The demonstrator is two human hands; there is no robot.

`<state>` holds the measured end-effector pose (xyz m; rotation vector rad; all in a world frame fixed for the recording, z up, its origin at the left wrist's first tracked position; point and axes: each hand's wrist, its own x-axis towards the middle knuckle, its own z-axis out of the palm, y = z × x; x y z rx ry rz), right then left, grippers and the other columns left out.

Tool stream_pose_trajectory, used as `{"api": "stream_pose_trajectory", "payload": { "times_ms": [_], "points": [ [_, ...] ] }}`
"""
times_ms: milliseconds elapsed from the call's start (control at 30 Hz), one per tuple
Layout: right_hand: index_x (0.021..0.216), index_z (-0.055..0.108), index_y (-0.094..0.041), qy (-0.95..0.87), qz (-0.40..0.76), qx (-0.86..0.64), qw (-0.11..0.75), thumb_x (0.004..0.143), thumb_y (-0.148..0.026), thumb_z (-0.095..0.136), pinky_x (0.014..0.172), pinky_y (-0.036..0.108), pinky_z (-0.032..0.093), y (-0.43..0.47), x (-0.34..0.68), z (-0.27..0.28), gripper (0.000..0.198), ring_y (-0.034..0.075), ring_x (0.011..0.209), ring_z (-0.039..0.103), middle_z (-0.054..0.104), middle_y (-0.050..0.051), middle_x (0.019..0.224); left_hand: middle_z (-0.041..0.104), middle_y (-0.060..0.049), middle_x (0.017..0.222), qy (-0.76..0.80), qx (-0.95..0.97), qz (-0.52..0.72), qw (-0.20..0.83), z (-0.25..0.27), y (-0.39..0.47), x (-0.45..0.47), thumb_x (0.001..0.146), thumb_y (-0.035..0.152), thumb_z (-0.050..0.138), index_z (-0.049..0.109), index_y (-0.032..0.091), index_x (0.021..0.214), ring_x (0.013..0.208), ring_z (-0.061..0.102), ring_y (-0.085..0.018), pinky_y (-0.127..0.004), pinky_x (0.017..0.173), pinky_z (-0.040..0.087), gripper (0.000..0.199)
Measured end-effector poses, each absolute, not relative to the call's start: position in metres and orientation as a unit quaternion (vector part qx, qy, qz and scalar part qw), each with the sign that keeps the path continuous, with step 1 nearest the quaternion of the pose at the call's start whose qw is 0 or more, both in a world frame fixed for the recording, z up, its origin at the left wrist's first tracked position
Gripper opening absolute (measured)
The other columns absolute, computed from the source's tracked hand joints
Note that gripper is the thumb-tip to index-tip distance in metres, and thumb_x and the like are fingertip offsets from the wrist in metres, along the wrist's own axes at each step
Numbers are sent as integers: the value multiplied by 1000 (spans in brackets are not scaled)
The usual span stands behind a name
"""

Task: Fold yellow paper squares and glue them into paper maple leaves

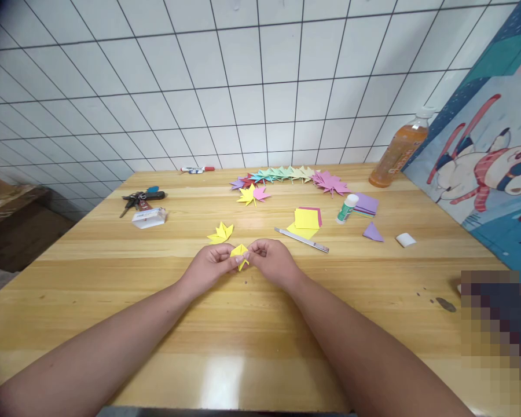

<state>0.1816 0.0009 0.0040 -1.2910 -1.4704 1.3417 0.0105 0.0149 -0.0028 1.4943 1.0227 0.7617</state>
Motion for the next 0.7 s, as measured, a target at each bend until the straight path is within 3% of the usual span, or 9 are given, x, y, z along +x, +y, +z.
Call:
{"api": "stream_pose_trajectory", "payload": {
  "times_ms": [167,333,500,700],
  "points": [
    [81,60,-17,-569,521,-500,395,71,-29,61,52,20,41,-2,179,5,16,11,64,56,64,1,76,63,-2,63,432,645,312,548,0,13,10,69,41,66,64,14,68,55,53,-11,-21,53,41,27],
    [72,60,-16,-597,486,-488,411,73,-33,60,56,22,42,-2,179,5,17,10,60,53,60,0,68,61,1,55,442,682,299,501,0,10,11,68,41,65,65,16,65,50,51,-11,-21,48,38,26],
    [70,58,-17,-590,461,-495,439,74,-34,58,54,22,42,-2,176,4,17,10,57,49,55,-2,63,68,-4,66,414,687,276,530,2,9,11,74,40,61,63,15,68,59,59,-14,-24,55,42,26],
    [68,56,-18,-568,463,-485,477,75,-37,59,52,23,42,0,177,0,20,10,54,47,49,-4,58,67,-2,61,431,668,269,544,5,9,13,74,42,60,58,16,66,59,62,-16,-24,56,43,28]
  ]
}}
